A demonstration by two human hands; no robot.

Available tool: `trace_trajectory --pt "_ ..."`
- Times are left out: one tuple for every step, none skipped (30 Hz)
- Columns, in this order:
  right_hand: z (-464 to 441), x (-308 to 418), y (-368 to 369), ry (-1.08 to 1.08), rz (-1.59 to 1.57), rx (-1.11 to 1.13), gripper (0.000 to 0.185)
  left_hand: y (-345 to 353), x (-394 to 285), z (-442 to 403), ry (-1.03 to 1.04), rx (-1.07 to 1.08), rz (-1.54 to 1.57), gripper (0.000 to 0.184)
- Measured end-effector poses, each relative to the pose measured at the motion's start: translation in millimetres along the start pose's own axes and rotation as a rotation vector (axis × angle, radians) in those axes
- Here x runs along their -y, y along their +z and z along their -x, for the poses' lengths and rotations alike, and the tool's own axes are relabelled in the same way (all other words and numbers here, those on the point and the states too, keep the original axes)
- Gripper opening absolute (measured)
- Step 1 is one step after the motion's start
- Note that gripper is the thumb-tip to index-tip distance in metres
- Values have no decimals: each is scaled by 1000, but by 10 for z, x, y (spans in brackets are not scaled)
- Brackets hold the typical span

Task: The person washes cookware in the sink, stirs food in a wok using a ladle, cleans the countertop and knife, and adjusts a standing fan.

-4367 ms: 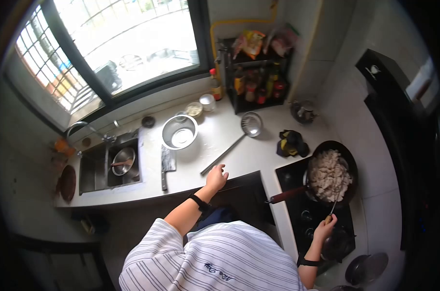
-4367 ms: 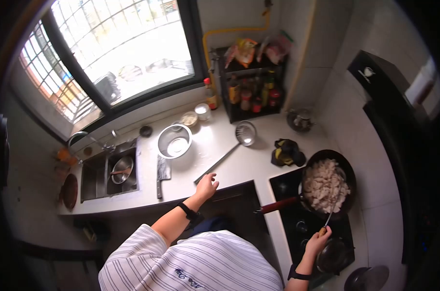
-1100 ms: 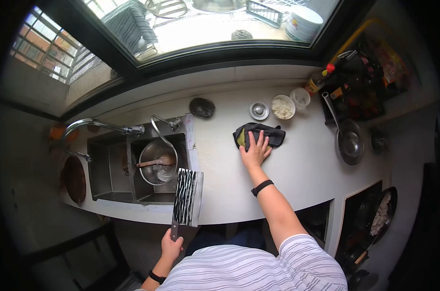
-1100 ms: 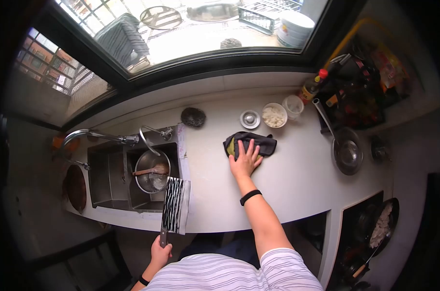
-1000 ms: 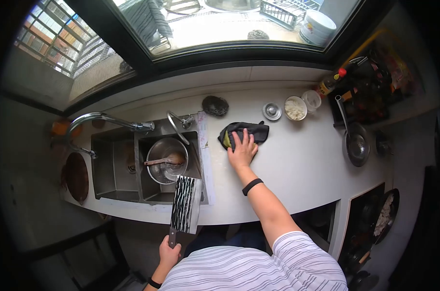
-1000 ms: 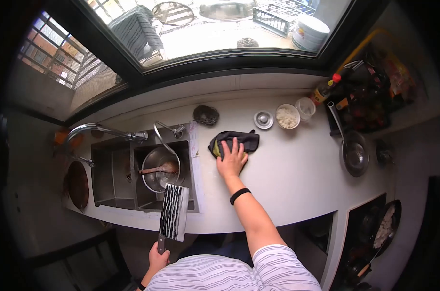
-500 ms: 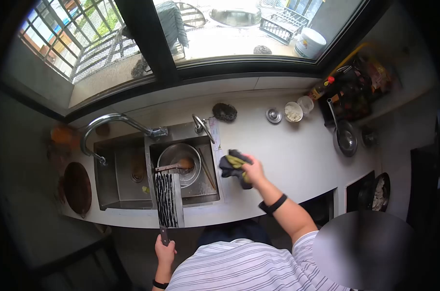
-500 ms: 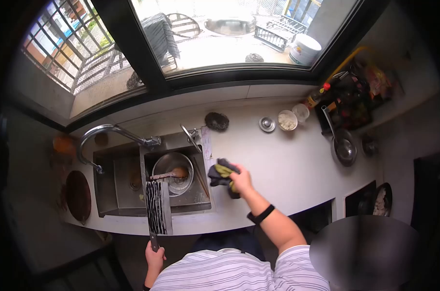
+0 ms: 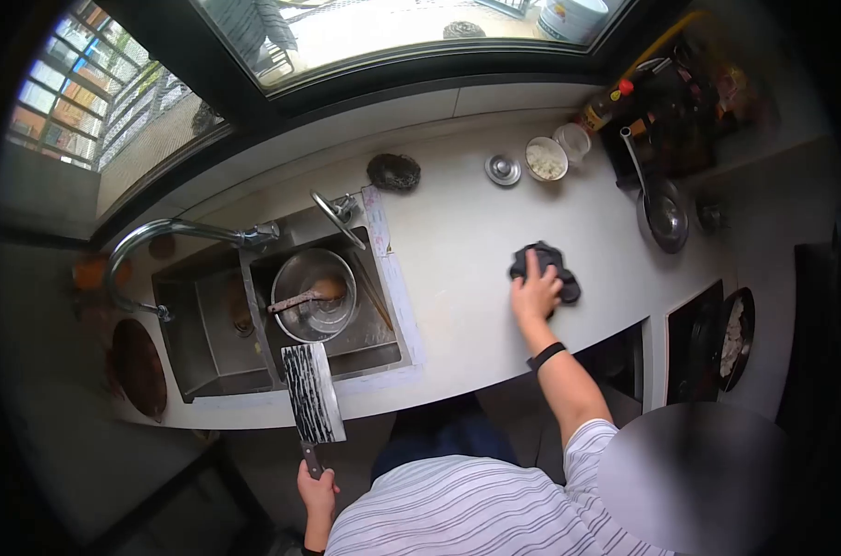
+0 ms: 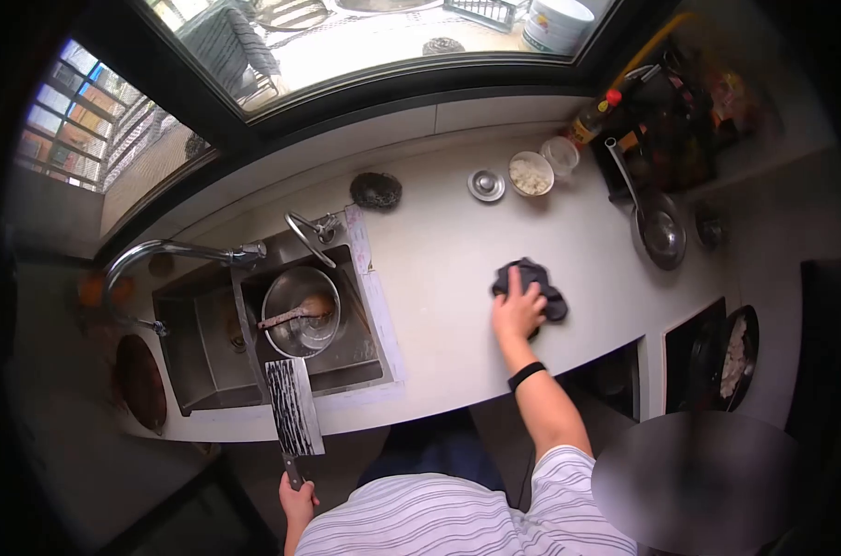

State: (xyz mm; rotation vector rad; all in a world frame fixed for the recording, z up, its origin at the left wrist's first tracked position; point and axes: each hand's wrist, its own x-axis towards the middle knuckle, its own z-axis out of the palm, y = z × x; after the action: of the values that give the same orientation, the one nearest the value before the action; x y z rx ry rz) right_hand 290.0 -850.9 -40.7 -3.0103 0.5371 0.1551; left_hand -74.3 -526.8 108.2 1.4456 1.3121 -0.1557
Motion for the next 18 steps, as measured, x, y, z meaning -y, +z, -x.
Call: trace_trajectory --pt "406 225 70 -107 -10 29 63 14 -11 11 7 8 0 16" --pt "821 463 138 -207 -57 57 66 35 -21 7 20 15 7 16" --pt "1212 709 162 -288 -88 112 68 35 -37 -2 56 26 -3 17" --pt "1542 937 160 -363 -137 172 68 44 -73 2 76 30 -3 17" --pt "1795 1152 168 -416 -233 249 67 65 -114 -1 98 10 3 17" --pt "1957 1358 83 -432 -360 397 69 81 -153 7 118 -13 9 17" --pt "2083 1527 175 -476 -534 458 65 78 -201 39 134 -11 6 17" --pt "2148 1661 273 -517 -707 517 61 66 -268 73 149 -12 25 17" --pt "2122 1782 244 -417 -835 659 56 79 -326 65 165 -12 49 18" --pt "2095 1839 229 -314 -959 808 52 73 -348 50 174 -10 48 18" --pt "2025 1803 128 -299 -1042 763 48 39 -349 42 194 -37 97 18" --pt "1880 1680 22 -349 -1083 685 47 -1 -331 64 206 -65 145 18" --pt "1619 1491 -228 -286 -1299 822 51 -9 -348 89 209 -82 160 17" --pt "1347 1246 -399 -221 -1365 860 54 -30 -337 100 199 -78 161 17" --pt "1023 930 -577 -131 -1453 905 54 -53 -317 98 201 -102 176 16" --pt "679 553 -747 -101 -1543 911 55 -77 -287 85 202 -128 192 16" --pt "340 168 -943 -31 -1543 883 57 -114 -245 67 201 -142 186 15" --pt "58 -192 -1157 15 -1547 789 59 -149 -202 52 199 -159 186 15"
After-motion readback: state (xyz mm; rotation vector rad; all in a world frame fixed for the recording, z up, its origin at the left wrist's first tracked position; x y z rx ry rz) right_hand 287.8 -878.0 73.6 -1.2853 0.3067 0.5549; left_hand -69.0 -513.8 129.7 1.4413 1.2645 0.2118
